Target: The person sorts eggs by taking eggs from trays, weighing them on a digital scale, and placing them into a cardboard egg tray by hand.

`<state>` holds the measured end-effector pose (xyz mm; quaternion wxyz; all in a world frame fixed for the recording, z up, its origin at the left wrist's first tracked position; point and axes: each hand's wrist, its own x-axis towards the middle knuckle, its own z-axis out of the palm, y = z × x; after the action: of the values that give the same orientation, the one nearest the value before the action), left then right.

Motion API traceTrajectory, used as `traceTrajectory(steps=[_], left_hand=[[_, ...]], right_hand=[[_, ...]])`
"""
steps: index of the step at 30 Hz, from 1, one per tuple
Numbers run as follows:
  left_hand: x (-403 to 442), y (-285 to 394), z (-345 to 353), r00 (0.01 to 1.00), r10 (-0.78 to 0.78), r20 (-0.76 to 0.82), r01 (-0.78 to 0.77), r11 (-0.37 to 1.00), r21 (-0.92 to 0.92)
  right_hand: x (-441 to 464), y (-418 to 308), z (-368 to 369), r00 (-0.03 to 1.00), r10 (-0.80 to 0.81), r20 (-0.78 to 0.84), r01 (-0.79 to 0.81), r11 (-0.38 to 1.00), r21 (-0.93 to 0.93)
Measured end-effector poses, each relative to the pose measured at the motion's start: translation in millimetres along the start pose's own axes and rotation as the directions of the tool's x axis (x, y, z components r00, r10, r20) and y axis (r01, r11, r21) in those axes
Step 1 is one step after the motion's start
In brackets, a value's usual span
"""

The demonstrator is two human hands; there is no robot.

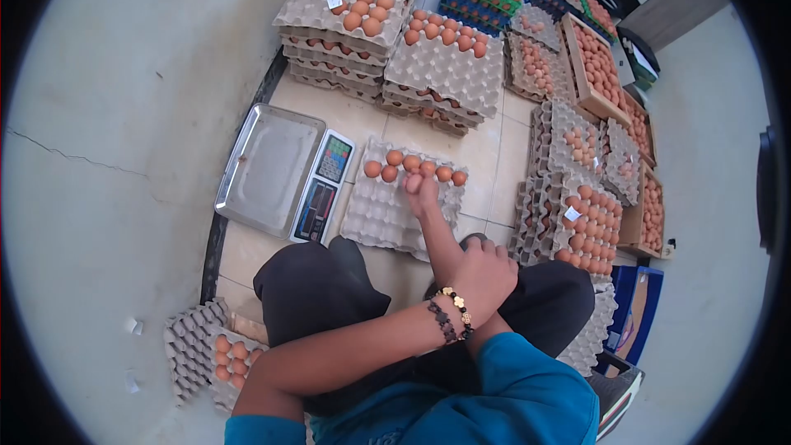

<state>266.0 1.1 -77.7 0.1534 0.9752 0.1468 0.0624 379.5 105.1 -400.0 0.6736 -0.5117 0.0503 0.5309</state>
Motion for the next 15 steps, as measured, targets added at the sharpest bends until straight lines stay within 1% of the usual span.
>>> traceTrajectory(steps=[1, 4, 5, 7, 8, 10, 13, 15], left_hand=[[0, 3, -2, 1.0, 0.007, 0.007, -0.007, 1.0, -0.02], [5, 9, -7, 0.999, 0.025, -0.026, -0.027, 0.997, -0.072], [6, 10, -8, 0.999, 0.029, -0.044, -0.032, 0.996, -0.086], [11, 8, -8, 0.998, 0.022, -0.062, -0.027, 0.995, -0.092], [14, 6, -8, 0.998, 0.013, -0.064, -0.019, 0.996, -0.092], [17, 4, -9, 0.998, -0.002, -0.065, -0.003, 0.996, -0.088], [22, 1, -12, 0.997, -0.021, -0.07, 0.015, 0.996, -0.093], [26, -3, -14, 0.996, -0.028, -0.081, 0.018, 0.993, -0.115]], right_hand=[[-2, -5, -4, 0.991, 0.102, 0.083, -0.124, 0.937, 0.328], [-26, -20, 11, 0.981, 0.085, 0.176, -0.129, 0.959, 0.253], [-24, -19, 11, 0.985, 0.024, 0.172, -0.049, 0.989, 0.141], [-16, -13, 7, 0.978, -0.097, 0.187, 0.115, 0.99, -0.086], [-13, -10, 3, 0.971, -0.157, 0.178, 0.193, 0.959, -0.208], [-13, -9, 2, 0.943, -0.277, 0.182, 0.33, 0.834, -0.443], [-9, -10, 15, 0.881, -0.374, 0.288, 0.471, 0.737, -0.485], [-11, -18, 38, 0.853, -0.379, 0.358, 0.521, 0.648, -0.556]])
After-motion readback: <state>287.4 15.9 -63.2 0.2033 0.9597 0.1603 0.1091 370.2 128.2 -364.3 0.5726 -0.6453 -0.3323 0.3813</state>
